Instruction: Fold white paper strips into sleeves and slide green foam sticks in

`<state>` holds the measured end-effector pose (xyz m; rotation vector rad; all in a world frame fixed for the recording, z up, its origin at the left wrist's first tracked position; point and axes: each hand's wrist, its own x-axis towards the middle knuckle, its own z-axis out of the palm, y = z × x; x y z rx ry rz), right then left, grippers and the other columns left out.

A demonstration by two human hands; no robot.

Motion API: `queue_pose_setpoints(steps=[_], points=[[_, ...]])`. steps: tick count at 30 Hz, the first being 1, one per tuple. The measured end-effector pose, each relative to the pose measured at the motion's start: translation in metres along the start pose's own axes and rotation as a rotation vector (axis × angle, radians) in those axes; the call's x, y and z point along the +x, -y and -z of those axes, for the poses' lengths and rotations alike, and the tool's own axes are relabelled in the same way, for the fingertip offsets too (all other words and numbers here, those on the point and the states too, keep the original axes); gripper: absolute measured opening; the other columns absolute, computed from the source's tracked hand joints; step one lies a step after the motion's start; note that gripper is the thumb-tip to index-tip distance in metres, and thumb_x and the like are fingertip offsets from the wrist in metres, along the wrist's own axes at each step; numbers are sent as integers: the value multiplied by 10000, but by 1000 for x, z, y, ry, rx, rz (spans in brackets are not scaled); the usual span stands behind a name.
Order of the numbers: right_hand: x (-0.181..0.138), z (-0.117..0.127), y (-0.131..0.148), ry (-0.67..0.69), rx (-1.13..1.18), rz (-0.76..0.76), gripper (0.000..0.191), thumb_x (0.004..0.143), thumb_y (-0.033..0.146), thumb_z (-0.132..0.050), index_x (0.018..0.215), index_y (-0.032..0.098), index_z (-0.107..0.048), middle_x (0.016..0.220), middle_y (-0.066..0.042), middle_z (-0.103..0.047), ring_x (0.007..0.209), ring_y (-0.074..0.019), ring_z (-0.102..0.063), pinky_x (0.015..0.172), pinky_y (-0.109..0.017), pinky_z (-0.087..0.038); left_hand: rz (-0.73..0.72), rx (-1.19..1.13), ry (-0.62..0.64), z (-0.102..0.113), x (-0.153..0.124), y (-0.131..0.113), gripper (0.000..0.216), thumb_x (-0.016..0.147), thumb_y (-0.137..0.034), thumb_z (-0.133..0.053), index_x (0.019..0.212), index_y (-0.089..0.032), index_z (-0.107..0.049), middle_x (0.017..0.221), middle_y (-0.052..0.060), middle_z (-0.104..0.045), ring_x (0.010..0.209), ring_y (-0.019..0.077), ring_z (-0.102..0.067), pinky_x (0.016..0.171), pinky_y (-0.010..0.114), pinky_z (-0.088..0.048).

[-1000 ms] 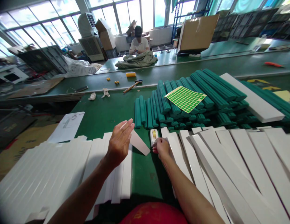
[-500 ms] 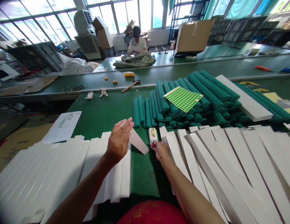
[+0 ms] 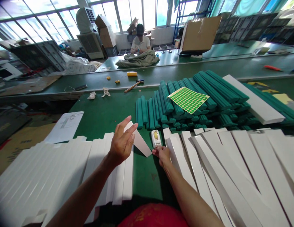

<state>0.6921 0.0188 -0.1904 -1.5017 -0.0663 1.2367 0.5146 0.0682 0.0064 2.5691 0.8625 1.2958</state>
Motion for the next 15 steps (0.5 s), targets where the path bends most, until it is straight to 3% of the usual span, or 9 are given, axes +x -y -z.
queue_pose_setpoints(steps=[3, 6, 11, 15], points=[[0, 1, 0, 4, -39, -22, 104, 832, 105, -597, 756, 122, -528, 544, 33, -544, 389, -61, -495, 375, -168, -446, 58, -30, -2, -2, -1, 4, 353, 925, -153, -474, 1264, -147, -568, 1302, 172, -467, 1230, 252, -497, 987, 420, -483], [-1, 0, 4, 2, -59, -75, 108, 873, 102, -554, 768, 109, -530, 555, 49, -520, 366, -25, -410, 335, -137, -344, -9, -65, -58, -7, 3, 12, 360, 918, -138, -490, 1272, -163, -548, 1212, 142, -536, 1160, 226, -544, 968, 407, -497], [-3, -2, 10, -24, -103, -191, 178, 947, 234, -535, 826, 104, -548, 597, 72, -483, 408, -6, -375, 370, -115, -312, -14, -129, -160, -12, 14, 20, 362, 894, -183, -557, 1251, -165, -500, 1122, 118, -619, 1076, 209, -589, 925, 389, -526], [-15, -6, 8, -52, -128, -202, 257, 905, 239, -583, 695, 117, -496, 525, 76, -451, 366, -11, -354, 343, -124, -283, -96, -129, -134, -8, 19, 19, 234, 889, -150, -558, 1122, -175, -564, 1097, 110, -645, 1072, 216, -599, 921, 407, -526]])
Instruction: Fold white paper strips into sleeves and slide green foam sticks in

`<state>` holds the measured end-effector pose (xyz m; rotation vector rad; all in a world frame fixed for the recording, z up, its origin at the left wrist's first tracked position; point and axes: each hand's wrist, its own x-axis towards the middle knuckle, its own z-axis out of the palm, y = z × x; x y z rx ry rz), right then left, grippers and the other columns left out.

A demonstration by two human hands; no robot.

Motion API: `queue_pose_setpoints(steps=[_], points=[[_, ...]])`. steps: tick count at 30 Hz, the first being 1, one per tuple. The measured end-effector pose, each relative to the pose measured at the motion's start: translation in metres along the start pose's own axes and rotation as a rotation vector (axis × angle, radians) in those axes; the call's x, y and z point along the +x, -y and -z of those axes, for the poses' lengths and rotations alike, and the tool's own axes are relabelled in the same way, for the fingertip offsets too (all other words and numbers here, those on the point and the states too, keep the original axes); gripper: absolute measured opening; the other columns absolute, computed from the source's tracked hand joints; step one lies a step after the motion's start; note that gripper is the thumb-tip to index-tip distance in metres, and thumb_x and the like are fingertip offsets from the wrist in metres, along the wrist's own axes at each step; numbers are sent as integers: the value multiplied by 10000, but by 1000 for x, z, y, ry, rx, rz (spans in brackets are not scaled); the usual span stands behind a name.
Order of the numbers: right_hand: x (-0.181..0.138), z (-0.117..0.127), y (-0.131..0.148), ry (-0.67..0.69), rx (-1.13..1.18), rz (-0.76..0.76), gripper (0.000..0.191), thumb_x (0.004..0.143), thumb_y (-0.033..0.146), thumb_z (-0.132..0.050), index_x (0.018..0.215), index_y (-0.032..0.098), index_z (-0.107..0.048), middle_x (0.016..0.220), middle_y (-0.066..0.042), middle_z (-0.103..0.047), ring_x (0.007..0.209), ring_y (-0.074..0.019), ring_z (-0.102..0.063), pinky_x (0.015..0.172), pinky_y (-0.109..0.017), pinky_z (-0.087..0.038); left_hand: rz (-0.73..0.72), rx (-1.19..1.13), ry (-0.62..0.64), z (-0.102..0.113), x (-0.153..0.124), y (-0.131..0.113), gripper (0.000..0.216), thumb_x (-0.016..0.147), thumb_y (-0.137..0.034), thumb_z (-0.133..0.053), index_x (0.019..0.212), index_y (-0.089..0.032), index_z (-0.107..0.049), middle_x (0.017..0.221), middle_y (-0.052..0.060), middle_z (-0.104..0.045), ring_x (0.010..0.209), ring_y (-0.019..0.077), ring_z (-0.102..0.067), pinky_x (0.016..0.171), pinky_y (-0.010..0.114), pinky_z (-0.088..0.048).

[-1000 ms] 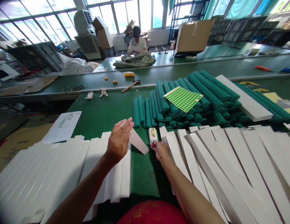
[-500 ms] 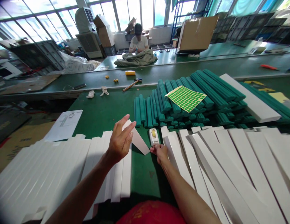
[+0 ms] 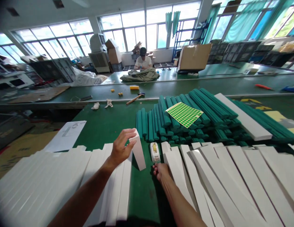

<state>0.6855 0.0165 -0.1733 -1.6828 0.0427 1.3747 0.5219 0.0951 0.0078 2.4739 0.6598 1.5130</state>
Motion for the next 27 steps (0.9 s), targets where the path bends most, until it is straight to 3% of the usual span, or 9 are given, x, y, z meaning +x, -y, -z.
queue_pose_setpoints(steps=[3, 6, 8, 10, 13, 20, 25, 27], points=[[-28, -7, 4, 65, 21, 96, 303, 779, 251, -690, 629, 149, -447, 489, 63, -473, 336, -31, -372, 327, -154, -310, -36, -1, -1, 4, -2, -2, 206, 877, -108, -565, 1070, -177, -589, 1090, 108, -651, 1072, 217, -599, 914, 413, -530], [-76, -14, 32, 254, 96, 319, 334, 699, 374, -762, 711, 157, -508, 604, 51, -558, 395, -32, -436, 390, -171, -403, -7, -14, -24, 5, -8, -5, 220, 869, -92, -576, 1073, -173, -592, 1118, 112, -634, 1094, 217, -591, 927, 412, -527], [-112, -19, 60, 493, 150, 566, 325, 745, 419, -735, 772, 160, -540, 667, 40, -587, 403, -35, -447, 416, -198, -442, 34, 15, -42, 5, -13, -7, 197, 880, -116, -571, 1068, -170, -596, 1148, 119, -603, 1086, 210, -592, 900, 384, -542], [-143, -25, 86, 662, 123, 670, 279, 794, 399, -704, 799, 164, -555, 646, 37, -593, 379, -46, -446, 408, -219, -453, 75, 70, -53, 4, -16, -9, 191, 899, -148, -547, 1084, -168, -592, 1154, 125, -574, 1073, 203, -593, 874, 361, -554], [-170, -33, 108, 770, 62, 744, 220, 828, 345, -686, 801, 157, -574, 597, 39, -578, 372, -47, -445, 403, -204, -439, 97, 123, -40, 2, -17, -12, 255, 916, -171, -509, 1168, -174, -550, 1133, 127, -580, 1092, 215, -578, 909, 390, -545], [-167, -45, 114, 714, -55, 806, 252, 812, 364, -695, 811, 136, -588, 592, 23, -583, 379, -41, -452, 373, -160, -350, 177, 70, -118, -4, -22, -18, 388, 904, -211, -528, 1273, -157, -423, 1138, 130, -590, 1090, 209, -582, 932, 389, -536], [-174, -50, 120, 509, -242, 846, 308, 793, 421, -674, 786, 140, -549, 568, 13, -589, 353, -68, -465, 325, -169, -343, 190, 92, -140, -11, -27, -20, 487, 879, -197, -544, 1328, -156, -363, 1167, 139, -591, 1124, 225, -581, 942, 401, -535], [-177, -51, 122, 426, -297, 843, 316, 777, 413, -672, 877, 147, -535, 566, 15, -600, 340, -88, -478, 309, -183, -354, 191, 108, -152, -14, -29, -20, 520, 871, -176, -538, 1352, -150, -342, 1176, 143, -591, 1143, 232, -575, 956, 407, -529]])
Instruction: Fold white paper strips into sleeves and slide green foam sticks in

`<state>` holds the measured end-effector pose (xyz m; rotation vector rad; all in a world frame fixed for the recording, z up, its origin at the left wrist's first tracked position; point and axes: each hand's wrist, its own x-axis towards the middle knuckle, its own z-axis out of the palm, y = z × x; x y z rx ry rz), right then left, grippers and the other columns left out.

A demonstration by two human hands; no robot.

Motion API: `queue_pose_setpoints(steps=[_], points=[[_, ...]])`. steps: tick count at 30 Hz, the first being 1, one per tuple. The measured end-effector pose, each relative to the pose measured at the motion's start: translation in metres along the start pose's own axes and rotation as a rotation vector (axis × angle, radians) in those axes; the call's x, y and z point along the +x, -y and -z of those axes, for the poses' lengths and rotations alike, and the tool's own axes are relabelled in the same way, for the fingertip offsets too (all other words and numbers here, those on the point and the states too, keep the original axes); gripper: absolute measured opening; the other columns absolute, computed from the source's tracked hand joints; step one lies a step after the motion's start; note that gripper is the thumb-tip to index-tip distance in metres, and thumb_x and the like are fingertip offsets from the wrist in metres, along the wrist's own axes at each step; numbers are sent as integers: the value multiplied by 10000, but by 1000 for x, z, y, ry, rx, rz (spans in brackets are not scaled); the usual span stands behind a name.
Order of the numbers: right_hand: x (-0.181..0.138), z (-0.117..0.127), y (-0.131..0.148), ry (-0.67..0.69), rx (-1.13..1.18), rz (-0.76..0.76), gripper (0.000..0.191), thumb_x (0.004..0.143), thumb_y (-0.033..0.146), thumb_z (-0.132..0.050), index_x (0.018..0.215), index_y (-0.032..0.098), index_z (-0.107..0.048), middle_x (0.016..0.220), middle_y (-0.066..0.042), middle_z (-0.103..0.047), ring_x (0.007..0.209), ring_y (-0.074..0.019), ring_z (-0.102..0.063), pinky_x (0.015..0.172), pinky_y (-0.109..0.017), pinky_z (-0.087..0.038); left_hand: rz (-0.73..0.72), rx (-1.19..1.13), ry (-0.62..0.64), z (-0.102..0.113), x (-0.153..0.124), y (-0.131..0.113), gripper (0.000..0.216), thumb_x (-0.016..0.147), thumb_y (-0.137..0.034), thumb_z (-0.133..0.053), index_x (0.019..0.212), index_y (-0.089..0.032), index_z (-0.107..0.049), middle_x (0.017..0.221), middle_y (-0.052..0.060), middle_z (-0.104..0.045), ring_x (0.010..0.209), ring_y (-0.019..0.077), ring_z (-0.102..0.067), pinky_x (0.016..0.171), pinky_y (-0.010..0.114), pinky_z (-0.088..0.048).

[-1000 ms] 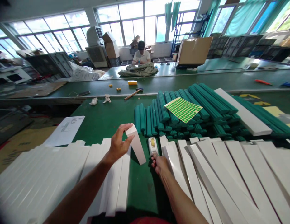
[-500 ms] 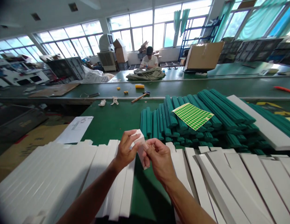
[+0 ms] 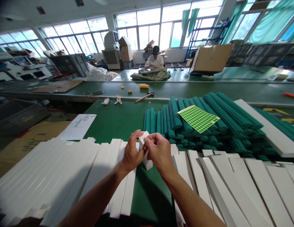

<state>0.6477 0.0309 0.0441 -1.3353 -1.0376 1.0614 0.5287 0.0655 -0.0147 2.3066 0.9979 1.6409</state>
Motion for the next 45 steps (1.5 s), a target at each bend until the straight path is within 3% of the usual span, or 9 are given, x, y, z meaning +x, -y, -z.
queue_pose_setpoints(steps=[4, 9, 15, 20, 29, 35, 39, 42, 45], points=[[2, 1, 7, -15, 76, -122, 504, 708, 359, -705, 1077, 167, -421, 536, 49, -597, 295, -113, -449, 280, -207, -348, 9, 6, -16, -3, -4, 0, 575, 883, -205, -554, 1393, -147, -294, 1186, 146, -576, 1156, 234, -564, 971, 415, -519], [7, 7, 16, 158, 330, -346, 337, 611, 328, -755, 738, 153, -497, 495, 38, -557, 281, -45, -359, 315, -208, -414, -50, -2, -87, -2, -5, -3, 573, 867, -260, -629, 1361, -175, -352, 1298, 170, -447, 1209, 255, -504, 944, 421, -528], [9, 15, 15, 254, 329, -323, 369, 604, 381, -795, 658, 144, -518, 502, 31, -569, 301, -49, -407, 385, -233, -488, -28, -55, 241, 9, 11, -6, 407, 887, -172, -562, 1284, -166, -471, 1326, 162, -456, 1210, 238, -520, 1007, 419, -496], [6, 21, -26, 122, -5, -91, 469, 739, 533, -680, 981, 163, -522, 501, 45, -569, 353, -125, -502, 310, -185, -318, 16, -158, 350, 17, 23, -3, 482, 813, -105, -562, 1285, -156, -479, 1258, 128, -578, 1221, 233, -523, 1043, 425, -472], [22, 21, -77, 41, -422, 196, 396, 802, 497, -595, 971, 138, -597, 577, 43, -497, 524, -106, -449, 499, -207, -310, 49, -284, 448, 28, 27, 4, 700, 640, -47, -482, 1328, -173, -463, 1314, 123, -538, 1233, 264, -503, 1059, 451, -427], [18, 16, -110, 147, -759, 206, 369, 829, 471, -594, 985, 137, -599, 721, -24, -581, 652, -155, -535, 578, -238, -343, 189, -302, 446, 25, 24, 16, 722, 696, -123, -552, 1395, -169, -377, 1297, 140, -494, 1185, 279, -523, 999, 433, -465], [8, 4, -141, 137, -1088, 152, 396, 828, 453, -591, 1002, 98, -608, 973, -152, -637, 857, -240, -618, 691, -293, -410, 352, -166, 292, 0, 12, 19, 951, 703, -230, -724, 1474, -195, -169, 1313, 161, -451, 1210, 302, -497, 1014, 466, -441], [-1, -3, -144, 169, -1155, 22, 429, 855, 492, -512, 912, 90, -649, 853, -167, -675, 798, -277, -659, 688, -328, -432, 489, -60, 182, -25, -2, 26, 1042, 707, -245, -755, 1490, -223, -68, 1344, 170, -400, 1264, 313, -453, 1025, 481, -423], [-12, -5, -150, 247, -1175, -98, 465, 857, 529, -477, 785, 120, -688, 780, -171, -695, 773, -309, -677, 671, -351, -446, 586, 71, 252, -45, -26, 40, 948, 735, -251, -731, 1477, -190, -144, 1317, 178, -426, 1219, 304, -501, 989, 460, -453]])
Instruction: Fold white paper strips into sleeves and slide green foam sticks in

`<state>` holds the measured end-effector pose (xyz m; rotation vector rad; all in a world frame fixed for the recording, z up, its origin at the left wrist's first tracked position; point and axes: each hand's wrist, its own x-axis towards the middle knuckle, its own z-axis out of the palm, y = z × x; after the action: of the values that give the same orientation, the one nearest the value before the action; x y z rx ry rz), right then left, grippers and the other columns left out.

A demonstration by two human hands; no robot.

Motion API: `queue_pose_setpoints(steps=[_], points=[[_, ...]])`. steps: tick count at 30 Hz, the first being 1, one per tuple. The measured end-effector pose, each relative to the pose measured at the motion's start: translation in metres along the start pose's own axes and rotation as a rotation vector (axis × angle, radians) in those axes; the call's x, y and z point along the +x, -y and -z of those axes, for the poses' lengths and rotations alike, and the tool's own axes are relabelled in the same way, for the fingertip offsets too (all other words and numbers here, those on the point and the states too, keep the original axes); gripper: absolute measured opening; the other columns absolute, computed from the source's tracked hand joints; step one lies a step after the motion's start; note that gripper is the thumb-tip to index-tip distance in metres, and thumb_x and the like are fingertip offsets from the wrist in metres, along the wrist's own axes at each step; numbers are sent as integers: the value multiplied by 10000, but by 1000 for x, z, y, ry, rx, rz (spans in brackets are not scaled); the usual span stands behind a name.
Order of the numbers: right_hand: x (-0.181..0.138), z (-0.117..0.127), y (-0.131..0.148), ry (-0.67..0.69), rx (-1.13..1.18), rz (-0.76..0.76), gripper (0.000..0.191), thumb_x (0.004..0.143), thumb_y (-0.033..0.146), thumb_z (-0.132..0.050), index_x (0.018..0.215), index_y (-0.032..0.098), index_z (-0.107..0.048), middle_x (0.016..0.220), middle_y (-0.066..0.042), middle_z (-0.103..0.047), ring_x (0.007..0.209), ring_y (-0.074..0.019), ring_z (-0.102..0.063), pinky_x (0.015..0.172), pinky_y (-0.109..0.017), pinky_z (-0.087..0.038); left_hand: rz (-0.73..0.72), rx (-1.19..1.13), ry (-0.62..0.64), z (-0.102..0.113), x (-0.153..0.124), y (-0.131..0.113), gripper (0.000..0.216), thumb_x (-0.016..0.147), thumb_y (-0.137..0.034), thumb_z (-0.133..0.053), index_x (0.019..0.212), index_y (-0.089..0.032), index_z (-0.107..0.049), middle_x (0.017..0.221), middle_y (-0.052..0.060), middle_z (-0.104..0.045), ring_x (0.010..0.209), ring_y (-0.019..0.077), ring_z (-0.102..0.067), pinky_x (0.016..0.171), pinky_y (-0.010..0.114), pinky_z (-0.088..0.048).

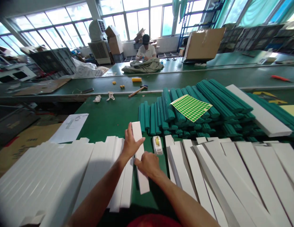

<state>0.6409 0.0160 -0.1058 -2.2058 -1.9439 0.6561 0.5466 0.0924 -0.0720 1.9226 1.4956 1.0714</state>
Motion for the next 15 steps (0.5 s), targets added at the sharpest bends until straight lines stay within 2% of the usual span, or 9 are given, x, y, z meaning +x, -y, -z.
queue_pose_setpoints(steps=[2, 4, 6, 8, 10, 12, 15], points=[[-4, -14, -4, 104, 0, -23, 484, 869, 519, -451, 754, 127, -709, 807, -187, -706, 811, -333, -683, 670, -365, -454, 65, 185, 87, -15, -11, 18, 869, 731, -307, -736, 1439, -141, -259, 1273, 185, -484, 1205, 323, -510, 994, 485, -438], [-6, -31, -7, 192, 1, -20, 502, 880, 507, -431, 777, 116, -727, 853, -208, -711, 836, -347, -686, 658, -365, -457, 128, 388, 186, -28, -27, 37, 809, 734, -344, -726, 1409, -138, -330, 1312, 197, -493, 1267, 358, -451, 1019, 560, -385], [-5, -45, -9, 250, 19, 24, 483, 889, 489, -435, 854, 113, -737, 883, -199, -718, 836, -320, -694, 641, -328, -453, 180, 540, 292, -39, -44, 54, 843, 723, -360, -728, 1427, -160, -312, 1439, 213, -400, 1364, 382, -328, 1042, 636, -307], [-4, -49, -8, 285, 48, 98, 415, 890, 454, -460, 913, 144, -734, 888, -147, -731, 816, -257, -701, 618, -266, -433, 193, 633, 367, -46, -57, 68, 883, 718, -353, -728, 1453, -178, -272, 1526, 204, -290, 1421, 374, -224, 1069, 666, -226], [0, -39, -9, 296, 71, 160, 327, 859, 436, -527, 898, 182, -728, 864, -91, -738, 788, -208, -697, 589, -222, -400, 170, 686, 394, -48, -64, 78, 854, 751, -334, -694, 1468, -193, -253, 1559, 182, -235, 1441, 350, -183, 1088, 656, -191], [4, -15, -16, 247, 72, 167, 297, 817, 451, -591, 870, 186, -714, 859, -78, -734, 793, -204, -687, 585, -216, -377, 129, 716, 399, -47, -64, 83, 797, 796, -338, -647, 1474, -200, -252, 1569, 168, -218, 1443, 337, -180, 1089, 639, -206], [9, 35, -43, 56, 41, 86, 346, 892, 452, -505, 956, 154, -668, 925, -121, -712, 855, -230, -663, 630, -249, -363, 96, 733, 410, -41, -59, 80, 728, 835, -409, -605, 1460, -198, -297, 1550, 171, -264, 1418, 353, -219, 1059, 627, -261]])
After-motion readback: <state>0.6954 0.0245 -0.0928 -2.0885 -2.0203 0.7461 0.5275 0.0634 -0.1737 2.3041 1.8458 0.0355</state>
